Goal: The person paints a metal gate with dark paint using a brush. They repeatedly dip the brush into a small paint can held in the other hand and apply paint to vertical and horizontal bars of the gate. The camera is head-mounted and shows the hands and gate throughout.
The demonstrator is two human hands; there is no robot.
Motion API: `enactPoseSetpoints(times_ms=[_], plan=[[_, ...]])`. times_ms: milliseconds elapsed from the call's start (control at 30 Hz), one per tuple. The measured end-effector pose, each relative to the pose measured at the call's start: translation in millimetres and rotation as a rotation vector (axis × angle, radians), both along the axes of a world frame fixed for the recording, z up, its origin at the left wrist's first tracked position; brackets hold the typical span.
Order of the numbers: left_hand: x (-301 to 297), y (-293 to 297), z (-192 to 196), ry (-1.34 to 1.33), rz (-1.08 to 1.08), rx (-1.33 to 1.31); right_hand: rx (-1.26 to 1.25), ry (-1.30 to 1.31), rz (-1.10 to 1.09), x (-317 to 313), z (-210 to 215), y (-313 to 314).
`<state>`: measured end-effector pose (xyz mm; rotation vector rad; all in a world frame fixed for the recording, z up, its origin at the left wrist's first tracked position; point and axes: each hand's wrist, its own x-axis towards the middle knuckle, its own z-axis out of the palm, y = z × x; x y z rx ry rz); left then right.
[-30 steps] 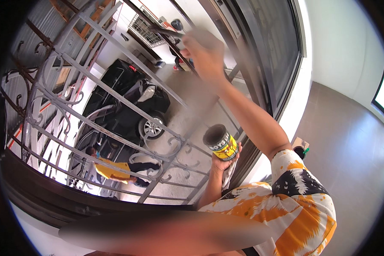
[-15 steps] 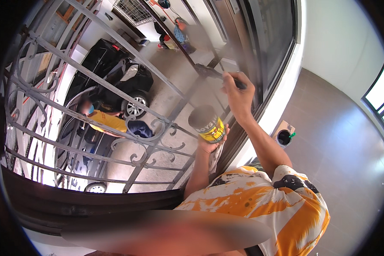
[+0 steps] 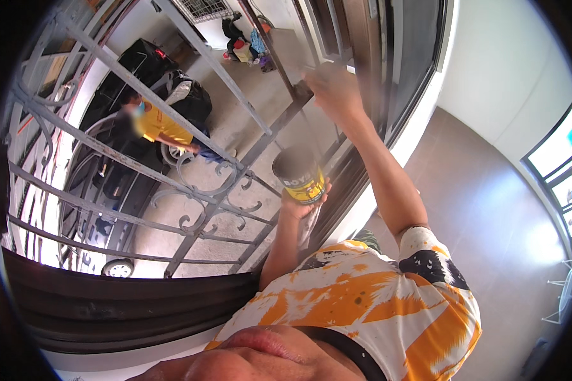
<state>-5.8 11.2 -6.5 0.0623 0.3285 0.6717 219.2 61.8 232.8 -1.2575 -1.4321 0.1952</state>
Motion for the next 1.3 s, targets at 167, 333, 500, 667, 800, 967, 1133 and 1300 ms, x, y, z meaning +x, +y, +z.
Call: enactPoseSetpoints(times_ms=[167, 333, 500, 667, 800, 967, 1133, 1300], plan=[[0.6, 2.8, 0.2, -0.009, -0.010, 0.001, 0.154, -0.124, -0.034, 0.6, -3.7, 12.2], [-0.7, 0.8, 0.4, -0.010, -0.004, -0.041, 0.069, -0.125, -0.257, -10.3, -4.5, -11.5], [0.0, 1.2, -2.0, 0.003, -0.002, -0.027, -0.079, 0.073, -0.090, -36.1, -30.4, -67.1], [-0.5, 2.6, -8.2, -0.060, -0.016, -0.037, 0.121, 0.259, 0.128, -45.3, -46.7, -77.4], [-1.8, 3.0, -13.2, -0.088, -0.013, -0.047, -0.002, 0.181, 0.128, -39.1, -19.9, -47.2], [-2.4, 3.5, -15.1, -0.168, -0.021, -0.079, -0.168, 0.011, 0.256, -37.5, 28.8, 2.8], [-3.2, 1.1, -11.5, -0.177, -0.003, -0.051, -0.466, 0.212, 0.345, -44.5, 46.5, 28.4], [-2.4, 0.6, -7.9, -0.137, 0.003, -0.019, -0.366, 0.056, 0.232, -46.2, 53.1, 26.6]])
